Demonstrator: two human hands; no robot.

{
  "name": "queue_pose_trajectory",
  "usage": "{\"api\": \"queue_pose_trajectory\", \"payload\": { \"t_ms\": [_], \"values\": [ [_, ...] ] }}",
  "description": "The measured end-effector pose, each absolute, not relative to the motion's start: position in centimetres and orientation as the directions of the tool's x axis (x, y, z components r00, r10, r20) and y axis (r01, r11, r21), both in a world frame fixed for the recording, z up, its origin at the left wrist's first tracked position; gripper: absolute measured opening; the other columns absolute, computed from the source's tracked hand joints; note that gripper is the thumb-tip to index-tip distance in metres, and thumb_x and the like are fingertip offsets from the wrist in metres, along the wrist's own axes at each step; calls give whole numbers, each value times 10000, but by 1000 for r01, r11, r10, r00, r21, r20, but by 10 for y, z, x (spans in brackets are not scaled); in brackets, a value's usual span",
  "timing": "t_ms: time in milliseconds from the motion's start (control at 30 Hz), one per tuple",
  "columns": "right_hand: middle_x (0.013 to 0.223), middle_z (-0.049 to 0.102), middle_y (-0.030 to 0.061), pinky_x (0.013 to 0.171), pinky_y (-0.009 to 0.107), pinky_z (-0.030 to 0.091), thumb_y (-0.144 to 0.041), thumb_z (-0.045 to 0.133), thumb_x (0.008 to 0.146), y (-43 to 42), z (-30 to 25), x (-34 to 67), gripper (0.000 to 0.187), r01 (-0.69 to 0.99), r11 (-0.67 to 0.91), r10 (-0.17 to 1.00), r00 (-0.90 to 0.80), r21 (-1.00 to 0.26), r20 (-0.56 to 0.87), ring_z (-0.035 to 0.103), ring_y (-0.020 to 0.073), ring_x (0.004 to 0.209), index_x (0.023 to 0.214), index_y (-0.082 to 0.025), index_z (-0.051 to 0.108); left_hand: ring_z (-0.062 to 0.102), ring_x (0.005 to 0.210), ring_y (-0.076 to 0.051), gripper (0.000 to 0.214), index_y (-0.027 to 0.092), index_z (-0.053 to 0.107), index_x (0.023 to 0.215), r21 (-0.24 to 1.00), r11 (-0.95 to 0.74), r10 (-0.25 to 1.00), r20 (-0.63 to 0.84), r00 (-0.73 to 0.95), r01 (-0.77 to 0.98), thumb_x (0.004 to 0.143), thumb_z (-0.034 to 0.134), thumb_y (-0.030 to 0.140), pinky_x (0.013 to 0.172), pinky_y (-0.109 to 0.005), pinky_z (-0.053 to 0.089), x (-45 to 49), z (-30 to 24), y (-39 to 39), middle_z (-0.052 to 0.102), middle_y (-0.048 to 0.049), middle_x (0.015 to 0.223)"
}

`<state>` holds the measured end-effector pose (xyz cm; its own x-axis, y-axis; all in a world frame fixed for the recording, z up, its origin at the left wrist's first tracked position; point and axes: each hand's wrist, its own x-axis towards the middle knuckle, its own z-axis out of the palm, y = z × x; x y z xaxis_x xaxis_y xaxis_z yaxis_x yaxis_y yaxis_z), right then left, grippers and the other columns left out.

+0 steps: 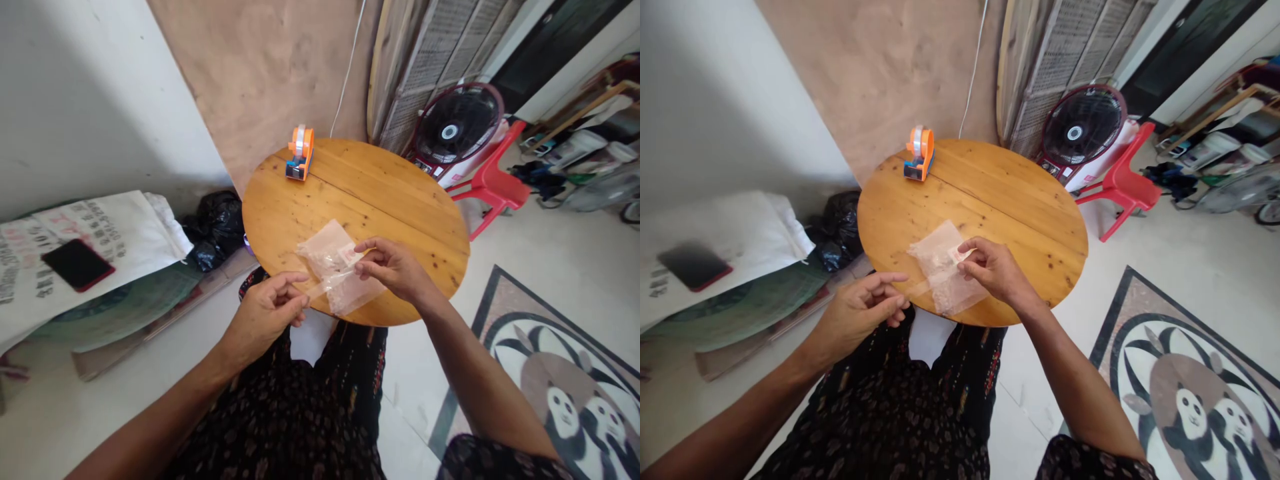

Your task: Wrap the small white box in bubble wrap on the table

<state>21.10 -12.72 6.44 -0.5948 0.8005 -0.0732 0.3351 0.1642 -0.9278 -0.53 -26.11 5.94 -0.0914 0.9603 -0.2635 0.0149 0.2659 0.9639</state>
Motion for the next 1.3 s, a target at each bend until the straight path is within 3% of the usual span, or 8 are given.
{"api": "queue_pose_trajectory", "payload": {
  "t_ms": [300,967,1300],
  "values": [
    [657,675,3,607,260,473,-278,617,801,-112,57,197,156,521,335,817,-575,-785,-32,641,143,600,924,-183,606,609,525,-116,381,140,572,1093,951,309,943,-309,-125,-17,742,669,251,500,-218,527,-14,53,-243,623,29,644],
    [704,693,17,575,248,414,-277,606,801,-105,51,191,126,652,420,835,-550,-632,-12,613,144,612,888,-190,634,592,485,-96,404,146,545,1118,935,336,937,-344,-63,-117,736,657,212,468,-194,492,-17,40,-232,625,35,646],
    [762,723,32,607,270,375,-210,579,812,-116,63,177,144,777,517,835,-551,-359,10,634,177,655,943,-198,636,585,481,-95,421,117,529,1141,933,352,932,-357,-65,-81,751,649,221,477,-193,495,-17,38,-230,617,34,625]
  ]
}}
